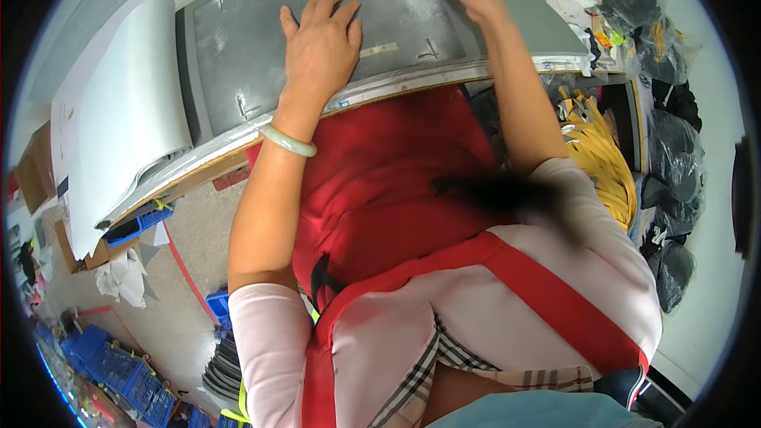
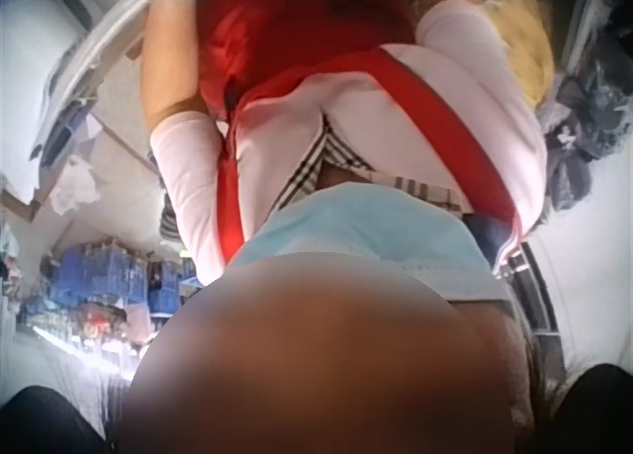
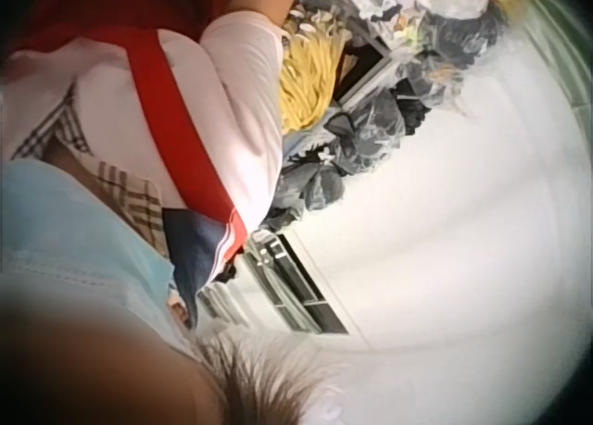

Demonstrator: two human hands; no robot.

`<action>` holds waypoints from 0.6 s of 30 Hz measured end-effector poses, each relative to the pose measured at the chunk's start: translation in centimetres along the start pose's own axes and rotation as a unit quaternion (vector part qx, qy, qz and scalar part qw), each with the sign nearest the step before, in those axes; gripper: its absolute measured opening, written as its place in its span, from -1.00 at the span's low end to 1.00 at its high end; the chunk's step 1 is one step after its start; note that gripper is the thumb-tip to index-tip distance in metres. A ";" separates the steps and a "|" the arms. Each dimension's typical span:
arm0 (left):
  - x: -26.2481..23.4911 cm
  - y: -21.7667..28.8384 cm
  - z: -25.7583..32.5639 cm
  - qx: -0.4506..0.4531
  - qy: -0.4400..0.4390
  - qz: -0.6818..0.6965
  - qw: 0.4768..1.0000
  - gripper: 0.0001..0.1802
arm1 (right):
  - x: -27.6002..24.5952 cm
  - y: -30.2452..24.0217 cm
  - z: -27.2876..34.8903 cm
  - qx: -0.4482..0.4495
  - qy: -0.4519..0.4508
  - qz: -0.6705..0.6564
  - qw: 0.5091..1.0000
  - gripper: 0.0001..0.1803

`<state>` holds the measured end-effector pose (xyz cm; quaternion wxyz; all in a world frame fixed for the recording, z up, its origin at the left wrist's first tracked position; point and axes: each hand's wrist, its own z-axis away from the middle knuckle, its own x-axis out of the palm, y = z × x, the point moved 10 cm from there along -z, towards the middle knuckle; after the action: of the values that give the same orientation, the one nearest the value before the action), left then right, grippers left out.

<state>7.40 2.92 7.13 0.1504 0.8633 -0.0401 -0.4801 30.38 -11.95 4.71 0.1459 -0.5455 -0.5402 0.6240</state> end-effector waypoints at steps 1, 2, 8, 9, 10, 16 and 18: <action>0.0 -0.1 0.1 -0.002 -0.005 -0.007 1.000 -0.64 | -0.3 1.4 -0.3 0.077 -0.005 -0.145 0.986 -0.88; -0.3 0.0 0.0 0.001 0.005 0.003 1.000 -0.64 | -0.2 2.7 -0.3 0.154 -0.009 -0.286 0.946 -0.88; -0.8 -0.9 0.0 0.020 0.017 0.059 0.998 -0.65 | 1.4 -4.1 1.4 0.137 -0.117 -0.223 0.958 -0.82; -1.2 -0.5 -0.3 0.032 0.032 0.097 0.994 -0.65 | 1.7 -4.2 1.4 0.119 -0.147 -0.235 0.953 -0.80; -1.2 0.0 -0.4 0.037 0.027 0.096 0.994 -0.65 | 1.8 -3.4 1.3 0.120 -0.142 -0.239 0.953 -0.80; -7.2 6.1 1.9 0.113 0.069 0.165 0.977 -0.72 | 1.7 -2.0 0.7 0.048 -0.101 -0.316 0.942 -0.79; -7.2 7.9 3.5 0.116 -0.046 0.238 0.963 -0.78 | -0.1 -1.9 0.6 0.078 -0.052 -0.382 0.919 -0.78</action>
<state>1.17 -3.82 13.61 0.1573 0.8176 -0.3065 -0.4613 29.13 -11.60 6.21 0.3871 -0.2512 -0.6640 0.5884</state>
